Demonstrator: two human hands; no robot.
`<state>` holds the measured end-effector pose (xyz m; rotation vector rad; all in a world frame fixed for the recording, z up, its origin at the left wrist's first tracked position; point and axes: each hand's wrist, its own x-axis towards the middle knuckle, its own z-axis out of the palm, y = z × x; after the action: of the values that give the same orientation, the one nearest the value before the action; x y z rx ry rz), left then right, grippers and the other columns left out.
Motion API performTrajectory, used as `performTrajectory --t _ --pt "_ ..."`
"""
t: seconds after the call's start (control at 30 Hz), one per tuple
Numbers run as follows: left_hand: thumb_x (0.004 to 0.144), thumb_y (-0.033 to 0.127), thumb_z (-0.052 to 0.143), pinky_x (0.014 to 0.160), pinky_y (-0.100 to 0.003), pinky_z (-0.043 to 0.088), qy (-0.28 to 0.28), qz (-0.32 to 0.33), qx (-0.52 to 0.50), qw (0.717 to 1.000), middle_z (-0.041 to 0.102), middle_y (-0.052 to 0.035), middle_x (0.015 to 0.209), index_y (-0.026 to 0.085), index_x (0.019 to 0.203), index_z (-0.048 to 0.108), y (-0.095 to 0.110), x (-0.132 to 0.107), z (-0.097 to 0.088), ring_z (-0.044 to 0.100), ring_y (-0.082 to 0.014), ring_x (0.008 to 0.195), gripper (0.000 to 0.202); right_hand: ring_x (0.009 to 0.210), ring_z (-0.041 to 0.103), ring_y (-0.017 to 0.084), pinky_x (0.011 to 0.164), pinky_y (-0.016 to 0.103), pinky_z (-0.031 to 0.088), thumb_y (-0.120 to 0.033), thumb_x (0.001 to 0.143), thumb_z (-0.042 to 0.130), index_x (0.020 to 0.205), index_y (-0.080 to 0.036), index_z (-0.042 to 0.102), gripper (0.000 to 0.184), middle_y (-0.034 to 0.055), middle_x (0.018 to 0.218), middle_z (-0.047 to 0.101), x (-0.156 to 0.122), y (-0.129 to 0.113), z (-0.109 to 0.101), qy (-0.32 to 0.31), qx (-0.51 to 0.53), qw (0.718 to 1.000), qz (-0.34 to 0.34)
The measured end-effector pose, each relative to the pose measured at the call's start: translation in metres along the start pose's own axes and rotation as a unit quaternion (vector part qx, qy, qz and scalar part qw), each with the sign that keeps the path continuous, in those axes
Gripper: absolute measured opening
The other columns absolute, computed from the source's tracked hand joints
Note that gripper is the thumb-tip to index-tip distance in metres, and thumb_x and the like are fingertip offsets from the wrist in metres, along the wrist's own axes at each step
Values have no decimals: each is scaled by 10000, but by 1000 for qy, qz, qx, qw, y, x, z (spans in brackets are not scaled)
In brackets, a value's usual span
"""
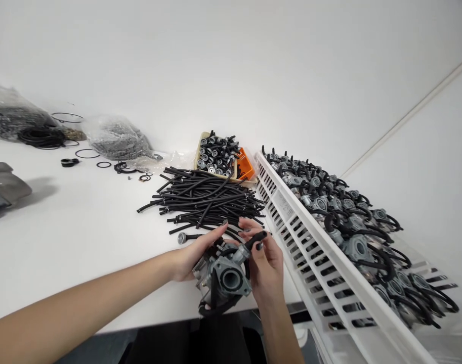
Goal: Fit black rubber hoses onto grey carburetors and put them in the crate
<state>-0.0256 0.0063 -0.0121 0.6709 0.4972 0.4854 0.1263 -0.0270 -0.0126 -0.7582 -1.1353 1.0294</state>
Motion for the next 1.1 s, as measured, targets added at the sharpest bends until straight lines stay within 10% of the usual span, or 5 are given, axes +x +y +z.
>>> performTrajectory --t 0.27,0.53,0.77,0.97,1.1 --pt "682 729 621 686 -313 536 10 19 -21 1000 738 -86 843 168 887 702 -1 0 -2 692 -228 758 603 952 654 250 587 284 524 -515 781 678 719 -216 694 305 86 1087 651 16 -11 6 -58 -33 998 6" --pt "767 731 513 717 -302 523 2 61 -31 998 707 -72 779 167 878 666 0 0 -1 686 -214 774 595 1254 529 260 1065 489 398 -600 856 530 1380 -316 447 602 90 1403 534 -5 7 -3 29 9 1000 -7" --pt "823 616 526 693 -287 486 62 267 54 960 613 -3 804 231 914 553 -7 8 0 595 -172 726 396 1399 357 334 1100 480 371 -464 703 769 1471 -275 326 906 98 1505 411 -62 29 4 71 -161 984 10" --pt "825 666 473 932 -350 381 49 382 332 861 488 -86 1247 246 1082 515 -10 -3 1 473 -276 1119 494 1264 532 330 1011 464 482 -400 797 687 1370 -243 479 630 132 1386 544 -69 39 20 177 -210 962 11" --pt "789 745 416 795 -361 462 7 330 341 880 240 -100 1511 290 1201 447 -8 -3 -5 512 -276 1022 615 997 704 291 798 365 603 -322 784 703 1207 -187 590 459 148 1143 702 -78 36 7 207 -333 918 -59"
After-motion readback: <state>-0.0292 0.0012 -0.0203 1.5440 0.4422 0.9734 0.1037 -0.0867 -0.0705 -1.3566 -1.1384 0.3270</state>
